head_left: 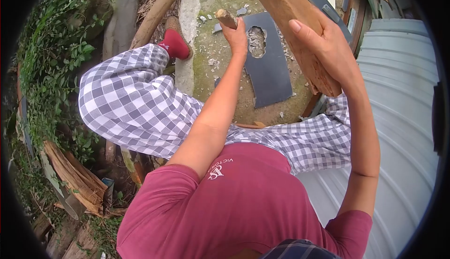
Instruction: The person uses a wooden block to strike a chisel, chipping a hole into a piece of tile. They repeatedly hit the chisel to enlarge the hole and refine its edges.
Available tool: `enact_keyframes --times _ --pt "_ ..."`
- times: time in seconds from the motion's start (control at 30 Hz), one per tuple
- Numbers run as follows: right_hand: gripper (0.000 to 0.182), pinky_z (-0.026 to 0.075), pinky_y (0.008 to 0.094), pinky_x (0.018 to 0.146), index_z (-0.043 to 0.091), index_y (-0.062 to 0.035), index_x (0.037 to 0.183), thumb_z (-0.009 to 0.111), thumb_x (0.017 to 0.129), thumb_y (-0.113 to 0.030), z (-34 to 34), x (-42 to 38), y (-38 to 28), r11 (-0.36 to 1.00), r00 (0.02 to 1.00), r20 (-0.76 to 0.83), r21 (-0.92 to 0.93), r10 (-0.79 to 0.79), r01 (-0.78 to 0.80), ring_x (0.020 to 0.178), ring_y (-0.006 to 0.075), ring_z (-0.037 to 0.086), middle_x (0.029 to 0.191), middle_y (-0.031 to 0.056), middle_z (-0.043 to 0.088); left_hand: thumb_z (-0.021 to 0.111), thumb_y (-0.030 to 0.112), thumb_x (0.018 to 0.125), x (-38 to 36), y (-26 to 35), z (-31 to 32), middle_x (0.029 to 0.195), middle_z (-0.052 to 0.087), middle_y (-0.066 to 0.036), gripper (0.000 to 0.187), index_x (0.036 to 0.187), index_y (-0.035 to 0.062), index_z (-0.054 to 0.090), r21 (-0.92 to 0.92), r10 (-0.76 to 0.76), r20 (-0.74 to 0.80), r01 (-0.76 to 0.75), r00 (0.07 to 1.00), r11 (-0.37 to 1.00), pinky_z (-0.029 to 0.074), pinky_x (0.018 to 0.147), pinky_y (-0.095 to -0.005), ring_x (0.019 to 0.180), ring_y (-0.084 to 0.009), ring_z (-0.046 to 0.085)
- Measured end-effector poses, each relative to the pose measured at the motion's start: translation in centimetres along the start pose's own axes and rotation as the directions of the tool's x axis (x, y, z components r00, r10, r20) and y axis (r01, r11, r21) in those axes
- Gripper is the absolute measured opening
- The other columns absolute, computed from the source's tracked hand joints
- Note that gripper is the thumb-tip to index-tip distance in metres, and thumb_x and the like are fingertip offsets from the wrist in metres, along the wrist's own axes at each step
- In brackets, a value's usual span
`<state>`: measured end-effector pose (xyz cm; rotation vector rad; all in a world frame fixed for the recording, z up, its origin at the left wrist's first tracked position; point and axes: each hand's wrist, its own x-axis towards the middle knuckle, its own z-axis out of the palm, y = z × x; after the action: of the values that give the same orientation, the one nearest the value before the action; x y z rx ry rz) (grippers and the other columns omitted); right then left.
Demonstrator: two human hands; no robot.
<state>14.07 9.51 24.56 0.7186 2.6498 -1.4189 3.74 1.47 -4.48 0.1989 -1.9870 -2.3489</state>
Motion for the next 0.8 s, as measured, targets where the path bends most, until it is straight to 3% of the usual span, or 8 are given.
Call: enact_keyframes --times 0.17,0.27,0.3,0.33,0.4,0.47,0.6,0.8 --pt "0.066 0.051 0.0324 0.068 0.047 -0.0019 0.128 0.063 0.079 -0.044 -1.4 1.2 -6.9 0.959 0.988 0.031 0.248 -0.152 0.14 0.076 0.0221 0.062 0.099 0.0174 0.063 0.067 0.008 0.078 -0.7 0.7 0.1 0.089 0.058 -0.008 0.034 0.104 0.0019 0.046 0.044 -0.032 0.041 0.03 0.999 0.999 0.045 0.075 -0.0306 0.08 -0.0168 0.055" --pt "0.062 0.05 0.0397 0.071 0.054 -0.0079 0.125 0.054 0.079 -0.05 2.5 2.6 -1.9 0.901 0.954 0.049 -0.319 -0.295 0.295 0.076 0.0347 0.065 0.084 0.0221 0.065 0.065 0.008 0.078 -1.3 1.9 0.4 0.103 0.058 -0.015 0.043 0.114 -0.0003 0.044 0.059 0.006 0.05 -0.009 0.999 0.998 0.044 0.082 -0.034 0.09 -0.0221 0.056" --pt "0.062 0.05 0.0417 0.073 0.05 -0.0129 0.13 0.052 0.078 -0.048 2.9 3.3 1.1 0.833 0.967 0.215 -0.503 -0.136 0.229 0.079 0.0357 0.064 0.088 0.0211 0.066 0.065 0.008 0.079 -1.8 1.7 0.5 0.105 0.057 -0.015 0.045 0.116 -0.0004 0.043 0.004 0.038 0.023 -0.038 0.999 0.999 0.044 0.083 -0.0341 0.091 -0.0218 0.056" --pt "0.062 0.05 0.0417 0.073 0.05 -0.0129 0.13 0.052 0.078 -0.048 3.4 3.2 3.0 0.84 0.974 0.185 -0.501 -0.131 0.208 0.079 0.0357 0.064 0.088 0.0211 0.066 0.065 0.008 0.079 -1.9 1.4 1.0 0.106 0.055 -0.015 0.047 0.118 -0.0005 0.042 -0.06 0.071 0.006 -0.071 0.997 0.996 0.044 0.083 -0.0342 0.091 -0.0215 0.055" --pt "0.063 0.05 0.0412 0.073 0.048 -0.0165 0.132 0.051 0.077 -0.047 3.3 4.6 5.4 0.918 0.986 0.051 -0.361 -0.158 0.166 0.08 0.0344 0.065 0.09 0.0205 0.066 0.064 0.006 0.079 -0.1 1.4 2.6 0.106 0.054 -0.015 0.049 0.121 -0.0008 0.04 -0.107 0.111 0.054 -0.105 0.992 0.989 0.044 0.082 -0.0338 0.091 -0.0205 0.055" --pt "0.066 0.049 0.0381 0.071 0.05 -0.0107 0.13 0.054 0.076 -0.048 1.3 3.0 1.4 0.988 0.996 0.088 -0.146 -0.031 0.044 0.083 0.0309 0.064 0.092 0.0208 0.065 0.063 0.005 0.08 -0.9 0.1 0.4 0.101 0.055 -0.013 0.046 0.12 -0.0009 0.041 0.036 -0.084 0.077 0.081 0.993 0.996 0.045 0.08 -0.0332 0.088 -0.0203 0.055" --pt "0.069 0.048 0.0337 0.075 0.048 -0.0059 0.13 0.059 0.077 -0.048 -0.5 0.2 0.1 1.0 1.0 -0.028 0.023 0.003 -0.002 0.088 0.024 0.062 0.097 0.0177 0.064 0.066 0.006 0.08 -0.2 1.2 0.1 0.087 0.056 -0.005 0.032 0.102 0.0026 0.044 0.017 -0.107 0.091 0.106 0.99 0.994 0.045 0.073 -0.0285 0.077 -0.0129 0.053" --pt "0.065 0.044 0.0309 0.085 0.047 -0.0007 0.13 0.063 0.081 -0.041 0.6 -3.8 7.6 0.938 0.98 -0.088 0.316 0.179 -0.143 0.098 0.0183 0.058 0.11 0.0126 0.06 0.065 0.004 0.079 2.9 -2.3 -1.7 0.09 0.053 -0.006 0.039 0.109 0.0032 0.04 -0.021 -0.114 0.035 0.115 0.993 0.993 0.048 0.068 -0.0282 0.077 -0.0152 0.056"
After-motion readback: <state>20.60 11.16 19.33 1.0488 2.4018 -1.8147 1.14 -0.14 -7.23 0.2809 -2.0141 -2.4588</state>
